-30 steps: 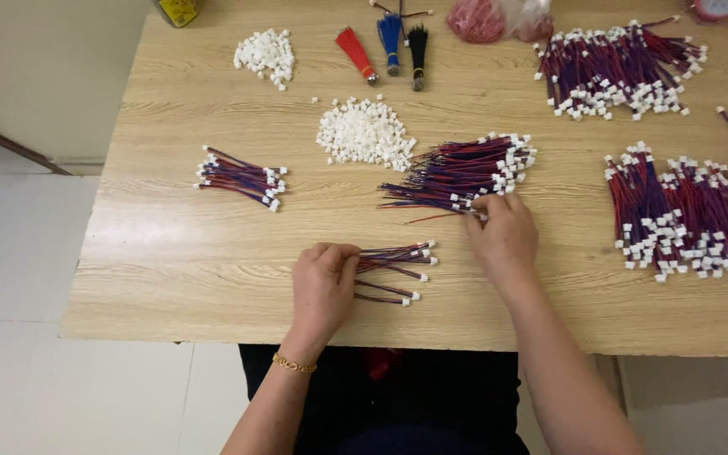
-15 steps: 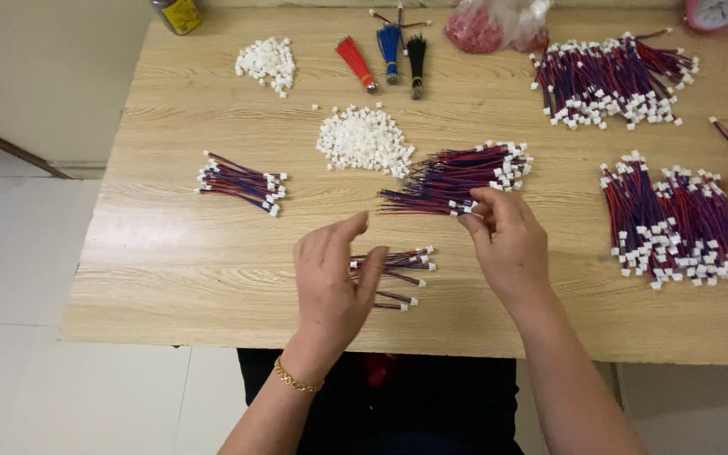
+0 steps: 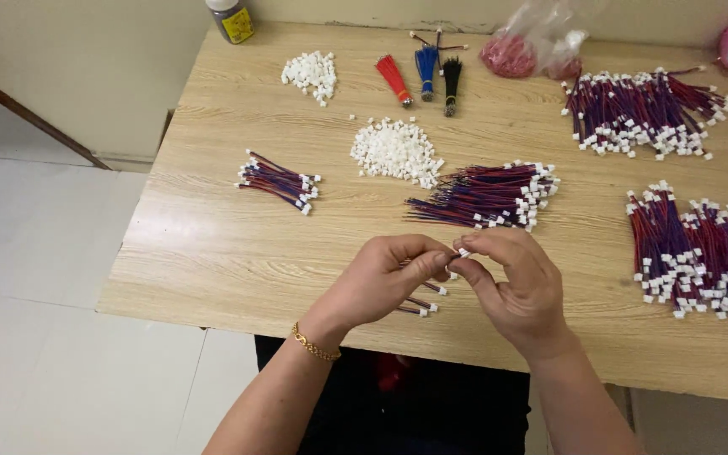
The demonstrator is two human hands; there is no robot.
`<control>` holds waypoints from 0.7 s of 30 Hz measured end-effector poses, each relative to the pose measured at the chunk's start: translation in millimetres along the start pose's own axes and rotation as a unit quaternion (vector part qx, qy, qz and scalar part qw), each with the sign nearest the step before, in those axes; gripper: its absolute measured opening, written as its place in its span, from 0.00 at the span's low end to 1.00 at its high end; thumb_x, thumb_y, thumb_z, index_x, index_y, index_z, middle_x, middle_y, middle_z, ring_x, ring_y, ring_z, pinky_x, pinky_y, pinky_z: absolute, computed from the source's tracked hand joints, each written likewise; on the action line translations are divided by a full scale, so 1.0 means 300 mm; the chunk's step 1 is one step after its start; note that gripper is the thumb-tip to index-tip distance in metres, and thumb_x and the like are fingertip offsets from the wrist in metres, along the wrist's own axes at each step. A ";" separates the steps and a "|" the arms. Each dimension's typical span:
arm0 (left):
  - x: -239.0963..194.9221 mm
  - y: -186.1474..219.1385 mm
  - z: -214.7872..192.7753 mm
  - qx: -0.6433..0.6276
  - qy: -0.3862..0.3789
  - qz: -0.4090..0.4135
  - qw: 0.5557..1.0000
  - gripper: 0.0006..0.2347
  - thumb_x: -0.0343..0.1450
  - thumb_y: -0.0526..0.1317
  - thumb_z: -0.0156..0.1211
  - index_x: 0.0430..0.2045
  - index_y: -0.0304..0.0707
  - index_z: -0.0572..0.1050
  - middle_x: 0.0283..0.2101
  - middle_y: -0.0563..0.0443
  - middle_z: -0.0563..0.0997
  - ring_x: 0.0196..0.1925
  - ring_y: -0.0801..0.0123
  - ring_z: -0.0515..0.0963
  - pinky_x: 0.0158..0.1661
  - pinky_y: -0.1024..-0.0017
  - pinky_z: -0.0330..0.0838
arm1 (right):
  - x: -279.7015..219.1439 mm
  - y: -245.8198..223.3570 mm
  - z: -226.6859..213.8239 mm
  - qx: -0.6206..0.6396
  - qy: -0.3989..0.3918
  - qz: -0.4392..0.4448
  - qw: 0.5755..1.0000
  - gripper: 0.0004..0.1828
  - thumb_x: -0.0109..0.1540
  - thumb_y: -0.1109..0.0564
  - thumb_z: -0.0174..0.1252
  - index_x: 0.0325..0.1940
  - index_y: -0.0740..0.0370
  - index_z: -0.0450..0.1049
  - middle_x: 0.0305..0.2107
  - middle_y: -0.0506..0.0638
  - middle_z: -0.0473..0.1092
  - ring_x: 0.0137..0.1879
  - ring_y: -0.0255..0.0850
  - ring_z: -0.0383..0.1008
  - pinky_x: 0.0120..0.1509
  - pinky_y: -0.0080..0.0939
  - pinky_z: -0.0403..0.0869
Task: Bundling and organizing small wire harnesses with connectors on a wooden workbench
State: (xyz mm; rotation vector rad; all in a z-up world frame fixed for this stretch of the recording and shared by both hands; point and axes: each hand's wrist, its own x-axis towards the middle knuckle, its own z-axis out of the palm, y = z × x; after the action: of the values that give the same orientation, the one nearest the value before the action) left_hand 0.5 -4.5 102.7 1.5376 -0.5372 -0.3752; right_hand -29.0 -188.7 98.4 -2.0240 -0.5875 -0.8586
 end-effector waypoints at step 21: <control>-0.030 -0.139 -0.109 -0.010 0.115 -0.075 0.990 0.05 0.69 0.37 0.61 0.30 0.34 0.80 0.24 0.51 0.78 0.31 0.73 0.72 0.34 0.75 0.71 | -0.015 0.100 -0.083 0.201 0.027 0.401 0.893 0.21 0.60 0.64 0.60 0.55 0.64 0.62 0.29 0.53 0.71 0.27 0.33 0.70 0.33 0.28 0.73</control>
State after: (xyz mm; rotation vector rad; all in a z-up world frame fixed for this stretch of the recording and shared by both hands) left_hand 15.0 27.2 62.0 1.5814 -0.2379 -0.3116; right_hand -20.8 -226.0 89.9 -1.6203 0.1275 -0.2524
